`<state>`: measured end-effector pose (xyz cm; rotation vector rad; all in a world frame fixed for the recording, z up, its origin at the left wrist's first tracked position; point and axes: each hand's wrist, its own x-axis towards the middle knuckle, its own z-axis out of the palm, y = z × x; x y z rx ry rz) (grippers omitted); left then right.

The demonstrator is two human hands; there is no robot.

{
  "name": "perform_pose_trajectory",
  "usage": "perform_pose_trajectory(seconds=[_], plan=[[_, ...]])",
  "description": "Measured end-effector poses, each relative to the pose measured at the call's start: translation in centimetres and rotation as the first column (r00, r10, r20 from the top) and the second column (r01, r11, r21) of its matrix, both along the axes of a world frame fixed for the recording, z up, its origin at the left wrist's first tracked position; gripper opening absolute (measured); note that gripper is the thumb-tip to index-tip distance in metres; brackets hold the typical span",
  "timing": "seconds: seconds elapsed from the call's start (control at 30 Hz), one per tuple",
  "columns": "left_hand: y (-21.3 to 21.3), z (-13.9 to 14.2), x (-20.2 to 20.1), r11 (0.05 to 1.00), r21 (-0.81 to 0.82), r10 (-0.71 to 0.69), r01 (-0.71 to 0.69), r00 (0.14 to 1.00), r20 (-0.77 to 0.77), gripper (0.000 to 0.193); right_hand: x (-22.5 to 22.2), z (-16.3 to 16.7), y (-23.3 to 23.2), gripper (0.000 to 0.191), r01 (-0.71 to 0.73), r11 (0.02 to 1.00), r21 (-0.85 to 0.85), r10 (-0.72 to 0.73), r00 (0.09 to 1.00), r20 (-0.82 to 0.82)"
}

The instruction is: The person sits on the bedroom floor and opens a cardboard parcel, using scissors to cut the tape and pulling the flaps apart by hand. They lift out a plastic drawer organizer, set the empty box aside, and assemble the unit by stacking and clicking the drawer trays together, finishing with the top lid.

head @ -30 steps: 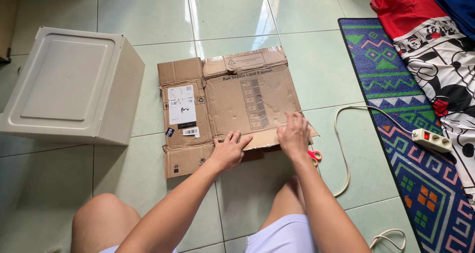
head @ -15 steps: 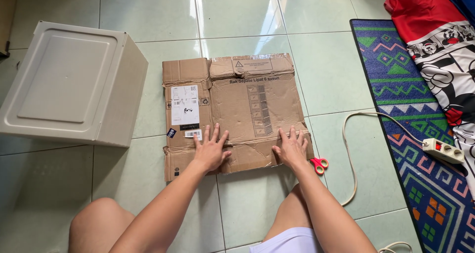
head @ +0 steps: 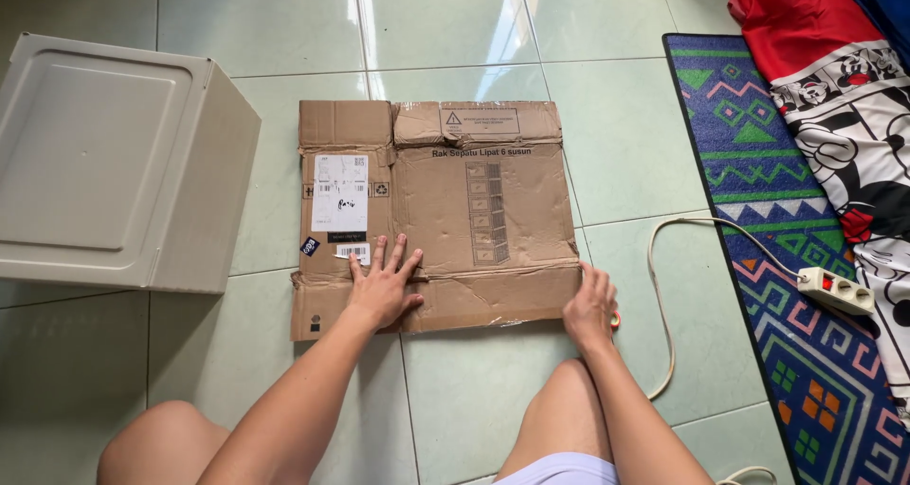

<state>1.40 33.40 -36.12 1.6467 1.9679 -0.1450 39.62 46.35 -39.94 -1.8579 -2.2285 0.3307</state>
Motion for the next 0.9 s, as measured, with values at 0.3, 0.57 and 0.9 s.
perform_pose_trajectory(seconds=[0.3, 0.57, 0.9], plan=[[-0.9, 0.5, -0.5, 0.997, 0.042, -0.066, 0.068, 0.996, -0.056, 0.088, 9.6, -0.4, -2.6, 0.052, -0.003, 0.97, -0.244, 0.039, 0.989, 0.144], [-0.2, -0.2, -1.1, 0.993, 0.044, -0.102, 0.106, 0.992, -0.074, 0.088, 9.7, -0.7, -0.6, 0.067, 0.333, 0.941, -0.06, -0.317, 0.929, 0.191], [1.7, -0.9, -1.9, 0.992, 0.032, -0.121, 0.123, 0.991, -0.062, 0.094, -10.7, 0.7, 4.4, 0.087, 0.049, 0.937, -0.345, 0.042, 0.967, 0.251]])
